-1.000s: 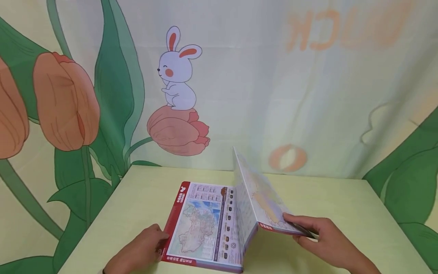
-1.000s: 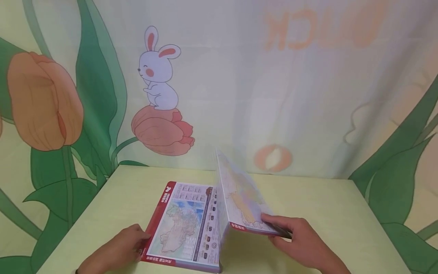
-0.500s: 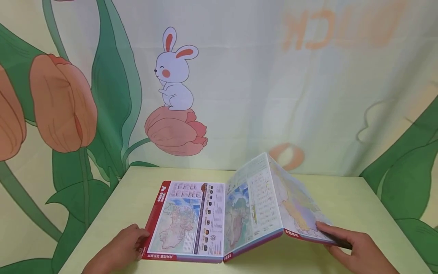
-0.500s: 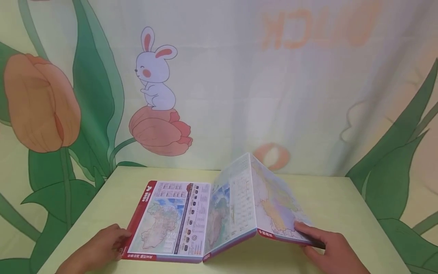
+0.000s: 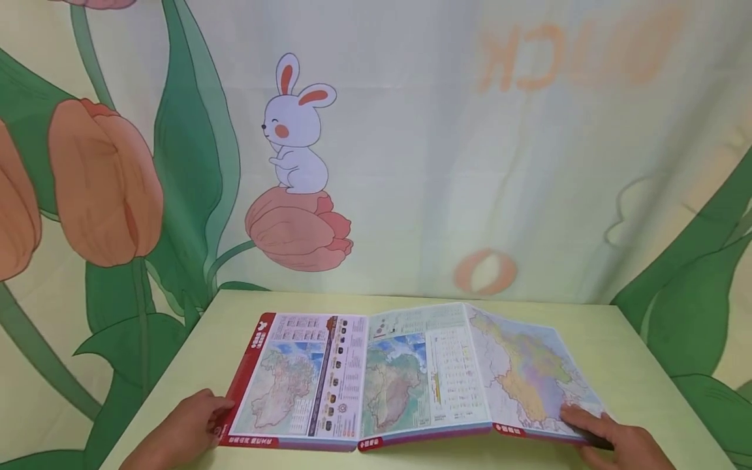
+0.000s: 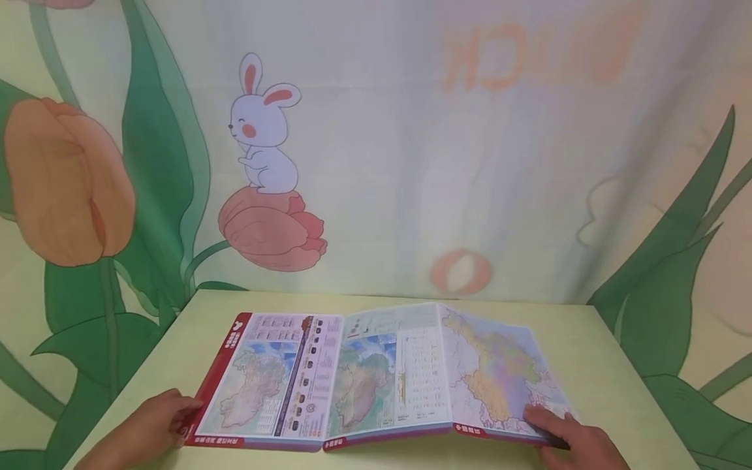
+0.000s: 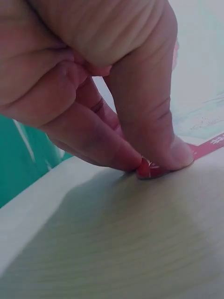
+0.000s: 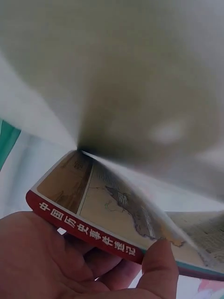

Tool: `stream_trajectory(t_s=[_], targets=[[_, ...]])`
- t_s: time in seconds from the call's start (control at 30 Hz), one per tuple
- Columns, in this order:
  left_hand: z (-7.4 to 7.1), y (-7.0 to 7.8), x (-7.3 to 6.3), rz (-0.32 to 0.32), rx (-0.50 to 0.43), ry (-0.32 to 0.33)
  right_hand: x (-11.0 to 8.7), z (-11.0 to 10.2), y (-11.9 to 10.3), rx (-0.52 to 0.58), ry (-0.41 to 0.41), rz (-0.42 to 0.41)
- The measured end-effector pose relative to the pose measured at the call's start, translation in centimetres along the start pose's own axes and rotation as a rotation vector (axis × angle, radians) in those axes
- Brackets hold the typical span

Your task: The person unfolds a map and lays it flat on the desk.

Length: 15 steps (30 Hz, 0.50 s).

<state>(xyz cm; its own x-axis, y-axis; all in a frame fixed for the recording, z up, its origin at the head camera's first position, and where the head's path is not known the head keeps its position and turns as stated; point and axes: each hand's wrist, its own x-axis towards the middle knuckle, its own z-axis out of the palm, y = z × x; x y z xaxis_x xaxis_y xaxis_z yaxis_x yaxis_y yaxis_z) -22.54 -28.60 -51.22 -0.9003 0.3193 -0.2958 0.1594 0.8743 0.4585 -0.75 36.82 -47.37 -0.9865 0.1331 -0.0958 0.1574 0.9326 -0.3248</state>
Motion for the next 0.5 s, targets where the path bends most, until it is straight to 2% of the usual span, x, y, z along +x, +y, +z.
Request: stream_trajectory(t_s=[0.1,0.33,0.5], targets=[[-0.1,-0.5,-0.4,-0.021,0.012,-0.005,0.3,0.7,0.8,0.025,-0.065,-0.004],[-0.4,-1.0,-0.5,-0.031,0.011,-0.01,0.2,2.1,3.5,-0.026,-0.048,-0.209],[-0.5,-0.6,-0.7,-0.023,0.045,-0.017,-0.4,2.4,3.7,0.02,-0.041,-0.223]])
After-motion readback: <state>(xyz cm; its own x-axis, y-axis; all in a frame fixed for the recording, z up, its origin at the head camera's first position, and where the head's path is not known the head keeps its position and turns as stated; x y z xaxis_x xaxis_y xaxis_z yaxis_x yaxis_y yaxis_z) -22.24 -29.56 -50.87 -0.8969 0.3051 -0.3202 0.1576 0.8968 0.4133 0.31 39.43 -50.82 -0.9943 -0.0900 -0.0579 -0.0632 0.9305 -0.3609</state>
